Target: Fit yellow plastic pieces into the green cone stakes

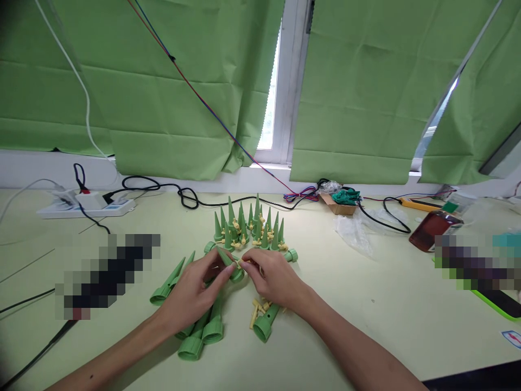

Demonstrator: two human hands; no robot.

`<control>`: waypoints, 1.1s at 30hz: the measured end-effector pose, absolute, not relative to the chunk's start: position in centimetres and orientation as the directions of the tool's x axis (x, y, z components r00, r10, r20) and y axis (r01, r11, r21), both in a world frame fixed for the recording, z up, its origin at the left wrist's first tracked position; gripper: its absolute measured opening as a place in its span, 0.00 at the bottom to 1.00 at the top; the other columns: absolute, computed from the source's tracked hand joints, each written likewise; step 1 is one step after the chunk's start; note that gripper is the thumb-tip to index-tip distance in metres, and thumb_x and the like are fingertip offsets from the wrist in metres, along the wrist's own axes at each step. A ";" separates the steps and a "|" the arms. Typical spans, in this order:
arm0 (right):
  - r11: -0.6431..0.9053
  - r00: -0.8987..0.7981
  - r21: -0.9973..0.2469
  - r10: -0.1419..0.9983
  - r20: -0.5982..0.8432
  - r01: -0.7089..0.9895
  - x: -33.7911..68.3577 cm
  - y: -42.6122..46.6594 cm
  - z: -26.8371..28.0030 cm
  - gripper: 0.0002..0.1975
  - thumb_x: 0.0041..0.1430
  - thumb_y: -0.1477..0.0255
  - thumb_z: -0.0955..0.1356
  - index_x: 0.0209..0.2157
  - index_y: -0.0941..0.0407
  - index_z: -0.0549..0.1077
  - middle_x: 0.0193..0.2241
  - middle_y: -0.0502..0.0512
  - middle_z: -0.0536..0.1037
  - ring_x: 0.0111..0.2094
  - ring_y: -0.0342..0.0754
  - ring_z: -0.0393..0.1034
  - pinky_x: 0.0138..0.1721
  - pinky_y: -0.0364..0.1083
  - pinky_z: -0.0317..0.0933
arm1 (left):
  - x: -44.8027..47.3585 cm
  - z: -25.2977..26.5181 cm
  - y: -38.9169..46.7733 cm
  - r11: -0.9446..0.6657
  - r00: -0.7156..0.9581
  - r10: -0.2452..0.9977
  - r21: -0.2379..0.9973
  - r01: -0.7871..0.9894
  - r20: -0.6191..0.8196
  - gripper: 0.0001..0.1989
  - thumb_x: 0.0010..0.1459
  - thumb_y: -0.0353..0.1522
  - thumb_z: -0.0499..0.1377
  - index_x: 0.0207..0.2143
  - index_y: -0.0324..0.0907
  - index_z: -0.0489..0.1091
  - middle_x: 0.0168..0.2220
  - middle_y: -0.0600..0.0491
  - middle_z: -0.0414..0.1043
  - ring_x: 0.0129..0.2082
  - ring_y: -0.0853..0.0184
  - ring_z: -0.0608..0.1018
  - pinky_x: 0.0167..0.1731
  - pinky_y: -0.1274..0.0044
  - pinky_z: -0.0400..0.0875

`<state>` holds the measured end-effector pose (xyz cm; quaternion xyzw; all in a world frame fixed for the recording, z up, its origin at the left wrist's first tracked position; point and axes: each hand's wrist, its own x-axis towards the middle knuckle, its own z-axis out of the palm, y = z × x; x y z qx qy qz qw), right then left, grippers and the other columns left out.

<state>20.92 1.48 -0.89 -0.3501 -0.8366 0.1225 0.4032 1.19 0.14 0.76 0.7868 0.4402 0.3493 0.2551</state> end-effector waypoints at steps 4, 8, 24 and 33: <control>0.723 -0.420 -0.503 0.688 0.592 0.474 20.9 1.5 -0.9 0.07 0.68 0.73 0.63 0.35 0.55 0.71 0.26 0.50 0.73 0.26 0.43 0.66 0.30 0.42 0.58 | 1.3 0.7 0.2 -0.470 0.358 0.876 0.738 0.484 0.323 0.10 0.66 0.39 0.52 0.36 0.43 0.65 0.28 0.56 0.67 0.26 0.68 0.70 0.26 0.77 0.63; 0.728 -0.414 -0.502 0.682 0.603 0.467 20.8 1.4 -1.0 0.07 0.68 0.72 0.63 0.35 0.56 0.71 0.26 0.50 0.73 0.26 0.43 0.66 0.29 0.42 0.58 | 1.2 0.6 0.0 -0.460 0.341 0.881 0.764 0.452 0.329 0.10 0.66 0.39 0.52 0.38 0.43 0.65 0.30 0.56 0.69 0.28 0.68 0.71 0.26 0.78 0.64; 0.726 -0.410 -0.536 0.687 0.600 0.431 20.7 1.3 -0.7 0.09 0.69 0.71 0.62 0.35 0.55 0.71 0.27 0.52 0.75 0.27 0.44 0.67 0.30 0.42 0.59 | 1.1 0.6 -0.2 -0.465 0.384 0.869 0.778 0.422 0.312 0.09 0.67 0.39 0.51 0.41 0.45 0.64 0.30 0.57 0.68 0.27 0.70 0.70 0.26 0.78 0.64; 0.689 -0.387 -0.590 0.724 0.571 0.421 20.7 1.2 -0.5 0.08 0.68 0.69 0.62 0.35 0.55 0.70 0.26 0.49 0.74 0.24 0.42 0.64 0.27 0.40 0.59 | 1.2 0.4 -0.2 -0.460 0.365 0.869 0.816 0.351 0.333 0.08 0.67 0.39 0.52 0.41 0.44 0.65 0.38 0.53 0.72 0.36 0.66 0.75 0.34 0.76 0.69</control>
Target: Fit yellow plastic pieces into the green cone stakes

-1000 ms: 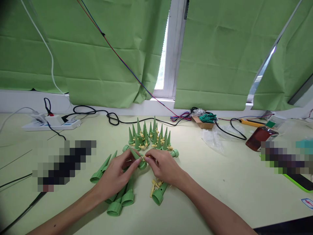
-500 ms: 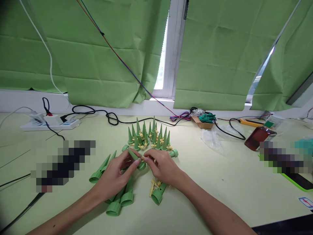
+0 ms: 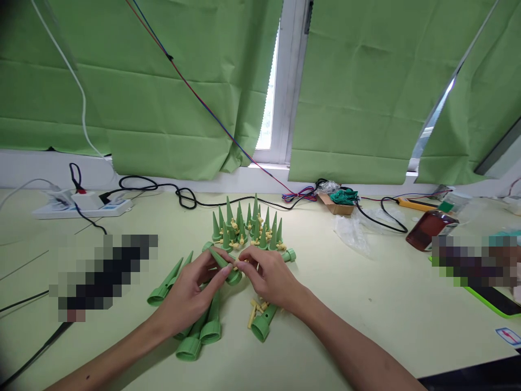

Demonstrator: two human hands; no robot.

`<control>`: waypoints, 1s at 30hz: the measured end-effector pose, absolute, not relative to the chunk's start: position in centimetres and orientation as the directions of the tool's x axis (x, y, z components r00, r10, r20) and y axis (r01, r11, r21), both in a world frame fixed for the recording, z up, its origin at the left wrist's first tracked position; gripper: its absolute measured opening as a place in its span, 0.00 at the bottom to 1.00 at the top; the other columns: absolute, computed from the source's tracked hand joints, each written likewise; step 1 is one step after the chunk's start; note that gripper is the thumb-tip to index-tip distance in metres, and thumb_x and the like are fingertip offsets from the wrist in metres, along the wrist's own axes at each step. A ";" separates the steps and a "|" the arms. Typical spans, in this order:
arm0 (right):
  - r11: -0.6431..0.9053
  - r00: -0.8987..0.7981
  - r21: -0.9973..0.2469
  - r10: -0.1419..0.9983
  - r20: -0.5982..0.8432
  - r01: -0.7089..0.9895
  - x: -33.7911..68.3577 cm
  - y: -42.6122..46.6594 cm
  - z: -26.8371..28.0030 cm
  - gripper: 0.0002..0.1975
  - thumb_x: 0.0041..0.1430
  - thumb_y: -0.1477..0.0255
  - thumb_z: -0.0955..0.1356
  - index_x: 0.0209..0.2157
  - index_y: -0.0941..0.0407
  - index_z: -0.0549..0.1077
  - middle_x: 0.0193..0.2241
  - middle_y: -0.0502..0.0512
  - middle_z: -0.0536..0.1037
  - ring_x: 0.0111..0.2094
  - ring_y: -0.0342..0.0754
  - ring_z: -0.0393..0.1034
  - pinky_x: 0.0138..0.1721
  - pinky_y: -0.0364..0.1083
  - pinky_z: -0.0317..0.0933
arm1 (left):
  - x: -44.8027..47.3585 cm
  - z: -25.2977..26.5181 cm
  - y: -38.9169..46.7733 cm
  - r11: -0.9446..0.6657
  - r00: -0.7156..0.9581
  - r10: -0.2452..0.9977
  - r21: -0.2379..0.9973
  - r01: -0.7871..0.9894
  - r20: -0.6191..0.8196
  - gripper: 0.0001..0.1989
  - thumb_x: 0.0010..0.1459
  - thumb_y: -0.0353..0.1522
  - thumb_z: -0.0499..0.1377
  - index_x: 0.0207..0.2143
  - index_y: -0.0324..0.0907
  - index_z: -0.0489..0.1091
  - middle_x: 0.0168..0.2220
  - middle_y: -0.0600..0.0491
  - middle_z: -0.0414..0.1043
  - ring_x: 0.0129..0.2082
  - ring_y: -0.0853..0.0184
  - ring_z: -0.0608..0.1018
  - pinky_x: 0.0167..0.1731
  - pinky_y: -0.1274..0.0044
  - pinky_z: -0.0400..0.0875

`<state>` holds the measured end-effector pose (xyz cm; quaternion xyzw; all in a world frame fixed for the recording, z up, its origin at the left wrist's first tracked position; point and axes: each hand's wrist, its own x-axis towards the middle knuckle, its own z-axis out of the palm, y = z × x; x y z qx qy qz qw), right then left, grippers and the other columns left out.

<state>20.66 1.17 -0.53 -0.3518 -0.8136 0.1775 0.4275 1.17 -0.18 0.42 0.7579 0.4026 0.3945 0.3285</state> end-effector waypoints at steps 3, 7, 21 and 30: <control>0.684 -0.383 -0.590 0.729 0.567 0.428 20.7 1.2 -0.5 0.09 0.68 0.69 0.62 0.34 0.55 0.69 0.25 0.48 0.72 0.23 0.41 0.62 0.26 0.40 0.58 | 1.2 0.5 -0.2 -0.465 0.356 0.868 0.818 0.339 0.347 0.08 0.67 0.38 0.53 0.41 0.44 0.65 0.39 0.53 0.72 0.38 0.66 0.75 0.36 0.75 0.70; 0.675 -0.385 -0.575 0.737 0.556 0.462 20.8 1.3 -0.6 0.11 0.69 0.68 0.62 0.32 0.55 0.69 0.23 0.48 0.71 0.22 0.41 0.60 0.25 0.41 0.56 | 1.1 0.5 -0.2 -0.472 0.353 0.866 0.812 0.342 0.355 0.07 0.67 0.38 0.53 0.40 0.44 0.65 0.38 0.53 0.72 0.37 0.66 0.75 0.36 0.76 0.70; 0.675 -0.387 -0.545 0.735 0.558 0.497 20.7 1.4 -0.8 0.13 0.69 0.68 0.61 0.28 0.55 0.67 0.21 0.47 0.69 0.21 0.41 0.61 0.26 0.41 0.53 | 1.1 0.3 -0.2 -0.467 0.379 0.865 0.806 0.363 0.330 0.08 0.67 0.39 0.52 0.41 0.44 0.65 0.35 0.54 0.71 0.31 0.68 0.73 0.30 0.77 0.69; 0.675 -0.395 -0.531 0.734 0.552 0.512 20.5 1.5 -0.9 0.16 0.70 0.68 0.61 0.26 0.55 0.63 0.19 0.46 0.66 0.19 0.41 0.58 0.24 0.41 0.50 | 1.1 0.3 -0.3 -0.509 0.392 0.847 0.762 0.401 0.359 0.08 0.67 0.38 0.51 0.42 0.45 0.65 0.35 0.54 0.71 0.35 0.66 0.75 0.35 0.75 0.70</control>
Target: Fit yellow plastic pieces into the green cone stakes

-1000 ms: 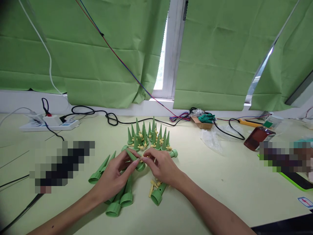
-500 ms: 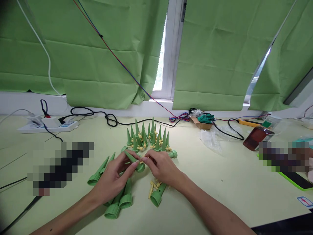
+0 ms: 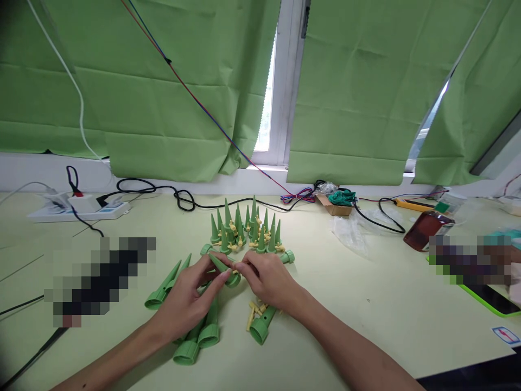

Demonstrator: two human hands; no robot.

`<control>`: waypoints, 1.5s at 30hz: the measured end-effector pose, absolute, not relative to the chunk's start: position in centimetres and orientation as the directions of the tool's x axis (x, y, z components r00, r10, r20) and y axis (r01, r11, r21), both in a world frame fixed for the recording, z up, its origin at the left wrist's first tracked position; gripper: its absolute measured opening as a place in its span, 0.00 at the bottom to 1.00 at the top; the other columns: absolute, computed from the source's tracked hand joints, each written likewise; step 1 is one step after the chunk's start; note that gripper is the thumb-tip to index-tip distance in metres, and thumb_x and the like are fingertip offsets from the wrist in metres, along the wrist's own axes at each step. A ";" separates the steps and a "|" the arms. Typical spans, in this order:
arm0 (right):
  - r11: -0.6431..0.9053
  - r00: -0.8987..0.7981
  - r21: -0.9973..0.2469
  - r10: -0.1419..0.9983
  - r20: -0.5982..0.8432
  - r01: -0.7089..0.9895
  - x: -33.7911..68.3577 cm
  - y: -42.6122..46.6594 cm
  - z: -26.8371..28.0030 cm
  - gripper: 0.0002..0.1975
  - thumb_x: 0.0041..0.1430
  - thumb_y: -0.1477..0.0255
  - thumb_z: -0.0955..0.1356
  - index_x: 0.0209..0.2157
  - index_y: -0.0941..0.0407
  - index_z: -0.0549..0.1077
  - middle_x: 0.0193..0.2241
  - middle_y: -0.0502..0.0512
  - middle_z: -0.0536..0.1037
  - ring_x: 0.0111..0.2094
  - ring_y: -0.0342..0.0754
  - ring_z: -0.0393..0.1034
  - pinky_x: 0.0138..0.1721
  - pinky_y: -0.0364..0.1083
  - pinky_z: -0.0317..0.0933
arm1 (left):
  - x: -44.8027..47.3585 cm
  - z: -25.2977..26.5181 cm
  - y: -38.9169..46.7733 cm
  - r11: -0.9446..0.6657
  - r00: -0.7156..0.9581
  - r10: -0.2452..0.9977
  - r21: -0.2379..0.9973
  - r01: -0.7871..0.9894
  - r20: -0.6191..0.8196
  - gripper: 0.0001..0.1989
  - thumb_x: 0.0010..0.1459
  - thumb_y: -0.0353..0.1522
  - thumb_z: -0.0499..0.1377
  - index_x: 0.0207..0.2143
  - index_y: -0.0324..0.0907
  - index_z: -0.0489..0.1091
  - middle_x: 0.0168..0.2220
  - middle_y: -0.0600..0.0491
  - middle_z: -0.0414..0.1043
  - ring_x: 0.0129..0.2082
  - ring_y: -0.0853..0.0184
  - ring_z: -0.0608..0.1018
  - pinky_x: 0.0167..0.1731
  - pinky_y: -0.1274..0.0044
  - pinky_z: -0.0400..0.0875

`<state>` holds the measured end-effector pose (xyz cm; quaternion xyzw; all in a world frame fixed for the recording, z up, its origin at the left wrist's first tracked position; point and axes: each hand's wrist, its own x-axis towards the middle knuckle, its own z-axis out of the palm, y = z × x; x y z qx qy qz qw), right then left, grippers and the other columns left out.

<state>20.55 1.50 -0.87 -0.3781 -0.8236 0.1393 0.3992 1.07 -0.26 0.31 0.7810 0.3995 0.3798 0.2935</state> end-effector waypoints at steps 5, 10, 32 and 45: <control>0.666 -0.404 -0.523 0.742 0.535 0.532 20.6 1.4 -0.8 0.18 0.69 0.68 0.60 0.23 0.55 0.58 0.17 0.44 0.58 0.19 0.40 0.52 0.23 0.42 0.45 | 1.0 0.3 -0.3 -0.552 0.423 0.822 0.716 0.427 0.382 0.06 0.68 0.36 0.51 0.42 0.45 0.65 0.36 0.54 0.72 0.34 0.66 0.75 0.35 0.76 0.69; 0.647 -0.422 -0.522 0.760 0.494 0.556 20.6 1.4 -0.9 0.20 0.70 0.67 0.59 0.22 0.55 0.55 0.16 0.44 0.54 0.18 0.41 0.49 0.24 0.43 0.42 | 0.8 0.4 -0.3 -0.592 0.449 0.796 0.674 0.442 0.406 0.05 0.68 0.34 0.51 0.41 0.45 0.64 0.34 0.55 0.71 0.33 0.67 0.74 0.35 0.76 0.69; 0.662 -0.488 -0.493 0.749 0.448 0.564 20.7 1.2 -0.6 0.14 0.71 0.69 0.57 0.28 0.53 0.55 0.23 0.47 0.61 0.25 0.44 0.57 0.28 0.43 0.47 | 0.9 0.2 0.1 -0.616 0.372 0.787 0.639 0.461 0.492 0.06 0.67 0.33 0.51 0.44 0.45 0.66 0.36 0.56 0.71 0.32 0.69 0.75 0.34 0.77 0.70; 0.590 -0.423 -0.655 0.804 0.418 0.472 20.5 1.3 -0.5 0.18 0.70 0.70 0.58 0.24 0.54 0.58 0.19 0.46 0.63 0.21 0.42 0.57 0.27 0.43 0.49 | 0.9 0.3 0.0 -0.713 0.466 0.701 0.534 0.453 0.540 0.12 0.67 0.28 0.50 0.50 0.46 0.66 0.47 0.50 0.71 0.44 0.66 0.75 0.43 0.75 0.73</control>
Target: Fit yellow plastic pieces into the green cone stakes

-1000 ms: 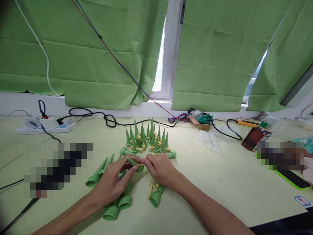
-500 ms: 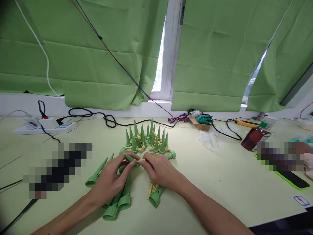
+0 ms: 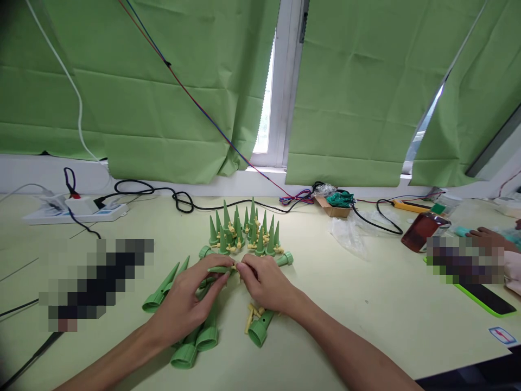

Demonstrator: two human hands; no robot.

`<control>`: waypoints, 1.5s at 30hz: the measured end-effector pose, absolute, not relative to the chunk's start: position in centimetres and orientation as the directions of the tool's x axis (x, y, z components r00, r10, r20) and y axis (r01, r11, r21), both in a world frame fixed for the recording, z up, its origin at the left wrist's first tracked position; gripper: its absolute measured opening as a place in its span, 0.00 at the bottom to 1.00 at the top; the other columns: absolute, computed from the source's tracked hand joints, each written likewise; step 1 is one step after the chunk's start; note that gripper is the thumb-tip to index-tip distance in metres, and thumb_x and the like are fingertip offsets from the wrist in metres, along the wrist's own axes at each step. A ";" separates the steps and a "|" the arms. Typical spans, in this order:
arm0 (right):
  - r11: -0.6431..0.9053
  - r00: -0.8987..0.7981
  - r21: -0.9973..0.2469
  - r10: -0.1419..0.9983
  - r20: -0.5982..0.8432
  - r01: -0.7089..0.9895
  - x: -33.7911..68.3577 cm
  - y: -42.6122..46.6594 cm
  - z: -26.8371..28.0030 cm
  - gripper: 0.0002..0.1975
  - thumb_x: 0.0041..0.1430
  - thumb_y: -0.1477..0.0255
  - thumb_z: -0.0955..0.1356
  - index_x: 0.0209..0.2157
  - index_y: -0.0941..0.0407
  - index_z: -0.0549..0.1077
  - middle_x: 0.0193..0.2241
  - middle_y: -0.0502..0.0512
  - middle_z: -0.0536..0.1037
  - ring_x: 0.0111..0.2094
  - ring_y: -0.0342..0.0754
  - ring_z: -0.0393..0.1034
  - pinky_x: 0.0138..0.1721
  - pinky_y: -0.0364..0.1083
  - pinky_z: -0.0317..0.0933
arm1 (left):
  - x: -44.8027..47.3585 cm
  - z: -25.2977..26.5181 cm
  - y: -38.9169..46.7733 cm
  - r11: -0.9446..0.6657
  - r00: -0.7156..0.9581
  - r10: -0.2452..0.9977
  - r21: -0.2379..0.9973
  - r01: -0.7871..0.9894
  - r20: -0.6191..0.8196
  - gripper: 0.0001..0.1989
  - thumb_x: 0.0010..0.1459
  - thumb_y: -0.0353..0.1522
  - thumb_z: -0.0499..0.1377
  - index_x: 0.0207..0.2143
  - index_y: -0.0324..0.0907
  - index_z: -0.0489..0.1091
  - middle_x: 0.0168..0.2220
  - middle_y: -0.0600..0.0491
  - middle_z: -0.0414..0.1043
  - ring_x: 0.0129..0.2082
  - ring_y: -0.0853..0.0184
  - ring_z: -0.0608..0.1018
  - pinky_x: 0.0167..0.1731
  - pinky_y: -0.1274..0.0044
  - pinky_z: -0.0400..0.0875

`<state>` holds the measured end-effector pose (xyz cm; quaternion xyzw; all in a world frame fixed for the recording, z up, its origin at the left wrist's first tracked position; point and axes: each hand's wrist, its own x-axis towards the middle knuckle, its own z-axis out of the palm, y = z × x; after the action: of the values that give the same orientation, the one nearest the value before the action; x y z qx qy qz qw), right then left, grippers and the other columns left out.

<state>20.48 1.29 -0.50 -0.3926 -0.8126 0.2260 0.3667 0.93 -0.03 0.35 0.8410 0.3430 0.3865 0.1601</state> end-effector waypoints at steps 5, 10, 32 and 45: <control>0.578 -0.376 -0.695 0.813 0.445 0.427 20.4 1.2 -0.2 0.19 0.71 0.70 0.57 0.23 0.55 0.60 0.19 0.46 0.65 0.21 0.42 0.60 0.29 0.43 0.53 | 1.0 0.4 0.0 -0.725 0.446 0.687 0.504 0.469 0.574 0.14 0.66 0.27 0.50 0.52 0.46 0.66 0.52 0.49 0.68 0.52 0.64 0.72 0.48 0.75 0.71; 0.568 -0.307 -0.711 0.823 0.478 0.414 20.3 1.0 0.0 0.19 0.71 0.69 0.58 0.24 0.55 0.62 0.19 0.45 0.65 0.21 0.41 0.60 0.29 0.42 0.53 | 1.0 0.4 0.1 -0.609 0.279 0.790 0.649 0.457 0.545 0.10 0.68 0.33 0.50 0.50 0.46 0.65 0.47 0.50 0.68 0.43 0.66 0.74 0.42 0.76 0.72; 0.652 -0.369 -0.612 0.758 0.537 0.448 20.6 1.3 -0.8 0.15 0.71 0.71 0.57 0.28 0.54 0.61 0.24 0.48 0.67 0.25 0.43 0.61 0.29 0.43 0.53 | 0.7 0.0 0.4 -0.442 0.334 0.883 0.824 0.355 0.329 0.19 0.66 0.41 0.53 0.57 0.47 0.60 0.37 0.53 0.69 0.35 0.66 0.75 0.33 0.77 0.72; 0.639 -0.375 -0.599 0.768 0.519 0.483 20.6 1.5 -1.1 0.16 0.71 0.70 0.57 0.26 0.54 0.55 0.21 0.45 0.60 0.22 0.42 0.54 0.26 0.43 0.49 | 0.9 -0.3 0.5 -0.573 0.413 0.816 0.656 0.491 0.404 0.15 0.67 0.35 0.52 0.55 0.45 0.60 0.34 0.54 0.73 0.33 0.65 0.76 0.32 0.75 0.70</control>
<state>20.57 1.52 -1.12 -0.3861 -0.8101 0.1768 0.4043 0.86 0.55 -0.30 0.8099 0.4035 0.3614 0.2252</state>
